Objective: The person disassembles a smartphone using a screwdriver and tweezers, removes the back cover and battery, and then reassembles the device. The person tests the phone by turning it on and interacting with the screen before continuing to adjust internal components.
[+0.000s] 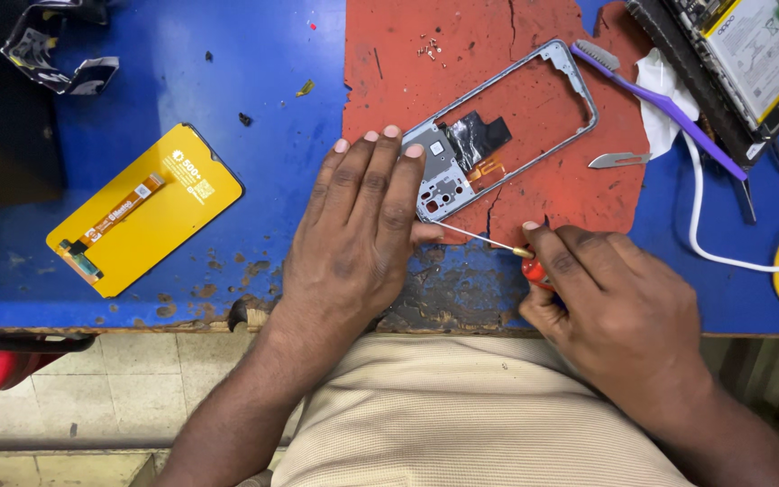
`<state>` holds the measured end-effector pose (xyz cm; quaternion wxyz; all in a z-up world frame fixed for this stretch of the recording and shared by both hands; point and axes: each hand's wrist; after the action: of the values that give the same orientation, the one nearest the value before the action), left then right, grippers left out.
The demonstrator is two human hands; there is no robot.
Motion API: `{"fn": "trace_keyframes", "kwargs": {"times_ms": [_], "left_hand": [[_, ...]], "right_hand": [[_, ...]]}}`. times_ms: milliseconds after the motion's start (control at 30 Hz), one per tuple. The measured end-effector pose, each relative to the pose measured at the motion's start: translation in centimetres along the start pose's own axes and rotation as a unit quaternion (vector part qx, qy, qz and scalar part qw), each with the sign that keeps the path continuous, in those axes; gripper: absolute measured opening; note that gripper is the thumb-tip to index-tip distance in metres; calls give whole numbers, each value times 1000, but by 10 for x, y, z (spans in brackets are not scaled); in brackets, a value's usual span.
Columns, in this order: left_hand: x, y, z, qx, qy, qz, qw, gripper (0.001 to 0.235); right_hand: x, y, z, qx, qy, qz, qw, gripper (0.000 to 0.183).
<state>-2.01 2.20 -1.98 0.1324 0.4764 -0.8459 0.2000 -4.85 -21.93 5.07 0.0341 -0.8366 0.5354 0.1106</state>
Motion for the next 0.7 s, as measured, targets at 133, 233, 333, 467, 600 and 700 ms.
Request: {"fn": "trace_keyframes", "kwargs": {"times_ms": [133,233,333,467,600,700], "left_hand": [[2,-2,2,9,1,-3,1000,70],[1,-2,0,8,10,-2,1000,70],[0,-3,-3,3,31,-6,1000,71],[0,-4,-8,4,78,-11,997,76],[1,-7,-9,10,91,-26,995,82],[1,-7,-12,12,103,-33,994,85]], "right_hand": [[0,0,0,-8,-10,-4,1000,51],[2,1,0,-7,-22,1,1000,51],[6,3,-2,19,-23,13,999,52],[21,7,-7,62,-16,70,995,51],[35,9,-9,103,12,113,988,50],[41,10,-9,111,32,124,986,51]]}}
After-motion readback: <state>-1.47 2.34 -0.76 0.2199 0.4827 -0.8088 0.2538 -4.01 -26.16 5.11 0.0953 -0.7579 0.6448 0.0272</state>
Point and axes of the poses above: each hand's wrist, its own y-axis away from the middle knuckle, its own z-axis out of the palm, x = y × z, and after that the axes turned 2 degrees about -x, right-handed
